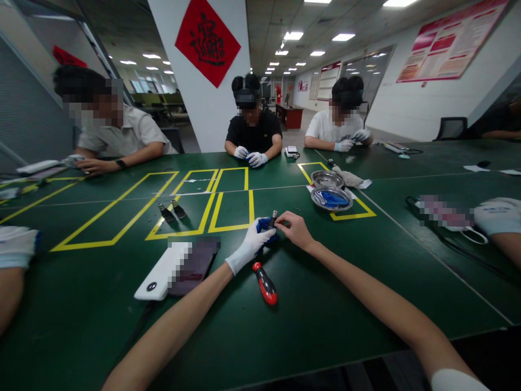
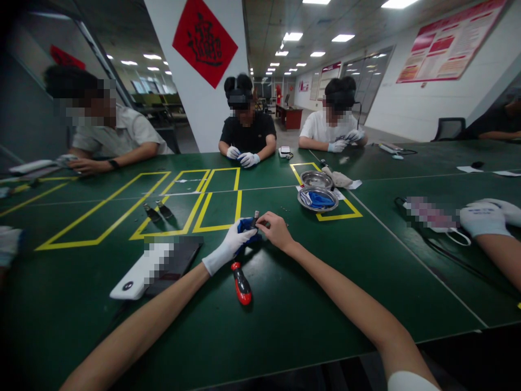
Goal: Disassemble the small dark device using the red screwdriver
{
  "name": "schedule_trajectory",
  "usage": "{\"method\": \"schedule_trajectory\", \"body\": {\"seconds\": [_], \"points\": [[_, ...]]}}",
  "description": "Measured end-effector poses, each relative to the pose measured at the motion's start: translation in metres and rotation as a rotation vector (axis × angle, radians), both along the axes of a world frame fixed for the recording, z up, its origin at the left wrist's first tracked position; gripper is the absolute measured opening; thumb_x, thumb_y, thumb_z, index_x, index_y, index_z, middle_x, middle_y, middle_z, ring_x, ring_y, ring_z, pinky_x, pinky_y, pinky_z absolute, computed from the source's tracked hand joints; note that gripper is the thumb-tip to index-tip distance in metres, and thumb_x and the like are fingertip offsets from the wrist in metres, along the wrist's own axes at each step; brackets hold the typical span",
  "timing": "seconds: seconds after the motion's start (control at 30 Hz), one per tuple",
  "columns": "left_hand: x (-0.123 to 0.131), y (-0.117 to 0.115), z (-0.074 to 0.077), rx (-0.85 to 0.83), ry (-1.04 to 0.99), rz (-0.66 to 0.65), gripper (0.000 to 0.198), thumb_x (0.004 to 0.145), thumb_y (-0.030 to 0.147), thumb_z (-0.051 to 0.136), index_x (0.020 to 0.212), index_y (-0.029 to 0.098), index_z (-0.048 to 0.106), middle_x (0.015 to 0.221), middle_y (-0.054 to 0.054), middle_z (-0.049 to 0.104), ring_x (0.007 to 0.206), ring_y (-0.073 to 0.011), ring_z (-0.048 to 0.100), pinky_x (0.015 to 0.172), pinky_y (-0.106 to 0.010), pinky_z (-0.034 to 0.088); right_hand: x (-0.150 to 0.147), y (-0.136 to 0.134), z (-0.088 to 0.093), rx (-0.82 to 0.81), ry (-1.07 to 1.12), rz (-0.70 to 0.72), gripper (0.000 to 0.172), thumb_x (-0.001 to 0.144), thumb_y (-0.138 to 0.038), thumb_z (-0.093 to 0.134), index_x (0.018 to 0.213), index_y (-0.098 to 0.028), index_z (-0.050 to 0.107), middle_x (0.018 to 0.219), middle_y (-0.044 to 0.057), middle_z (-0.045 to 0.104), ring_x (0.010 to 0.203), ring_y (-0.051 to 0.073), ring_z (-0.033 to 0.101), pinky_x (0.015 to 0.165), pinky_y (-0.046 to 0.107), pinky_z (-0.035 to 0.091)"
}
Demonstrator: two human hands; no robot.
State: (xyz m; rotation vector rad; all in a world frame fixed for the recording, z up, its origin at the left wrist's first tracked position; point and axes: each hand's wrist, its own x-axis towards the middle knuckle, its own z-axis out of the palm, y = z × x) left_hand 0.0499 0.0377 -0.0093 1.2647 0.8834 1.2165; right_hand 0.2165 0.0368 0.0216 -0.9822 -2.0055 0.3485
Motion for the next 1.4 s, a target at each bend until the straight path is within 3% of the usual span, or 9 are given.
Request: {"method": "schedule_trajectory", "body": {"seconds": [0.23,0.6,0.93,1.17,1.4], "points": [[0.001,0.001,-0.002,-0.039,0.012,0.005,0.044,0.065,0.028,0.074,0.103,0.015,0.056,0.102,-0.008,0.065,0.090,-0.0195,0.063,0.087,-0.040,0.049,0.004,0.000,0.005,0.125,-0.327,-0.017,0.010,0.091,-0.018,0.049,0.093,-0.019,0.059,0.094,0.006,0.060,0.080,0.015,0.059,0.071,0.025,0.046],[0.000,0.002,-0.002,-0.036,0.024,0.041,0.041,0.064,0.025,0.074,0.101,0.015,0.057,0.101,-0.008,0.065,0.091,-0.0200,0.062,0.091,-0.041,0.046,0.009,0.000,0.002,0.265,-0.450,-0.019,0.016,0.092,-0.022,0.047,0.098,-0.019,0.062,0.099,0.008,0.064,0.090,0.018,0.060,0.074,0.027,0.045],[-0.001,0.002,-0.005,-0.028,-0.012,0.018,0.046,0.064,0.027,0.074,0.104,0.015,0.056,0.103,-0.009,0.064,0.091,-0.0196,0.063,0.089,-0.039,0.048,0.007,-0.001,0.002,0.163,-0.324,-0.043,0.009,0.088,-0.021,0.054,0.089,-0.019,0.062,0.089,0.004,0.063,0.073,0.013,0.059,0.067,0.024,0.044],[-0.001,0.006,-0.012,0.027,0.010,0.019,0.044,0.066,0.027,0.074,0.104,0.014,0.057,0.103,-0.008,0.064,0.093,-0.0194,0.062,0.090,-0.038,0.047,0.009,0.001,0.003,0.188,-0.391,-0.013,0.009,0.089,-0.020,0.053,0.090,-0.018,0.062,0.094,0.006,0.063,0.086,0.015,0.059,0.074,0.024,0.043],[-0.001,0.002,-0.007,0.056,0.054,-0.028,0.044,0.069,0.028,0.072,0.108,0.015,0.057,0.107,-0.010,0.064,0.096,-0.0209,0.062,0.091,-0.039,0.047,0.012,0.003,0.007,0.081,-0.429,0.005,0.006,0.087,-0.021,0.056,0.091,-0.017,0.057,0.090,0.004,0.062,0.071,0.012,0.057,0.066,0.022,0.042]]}}
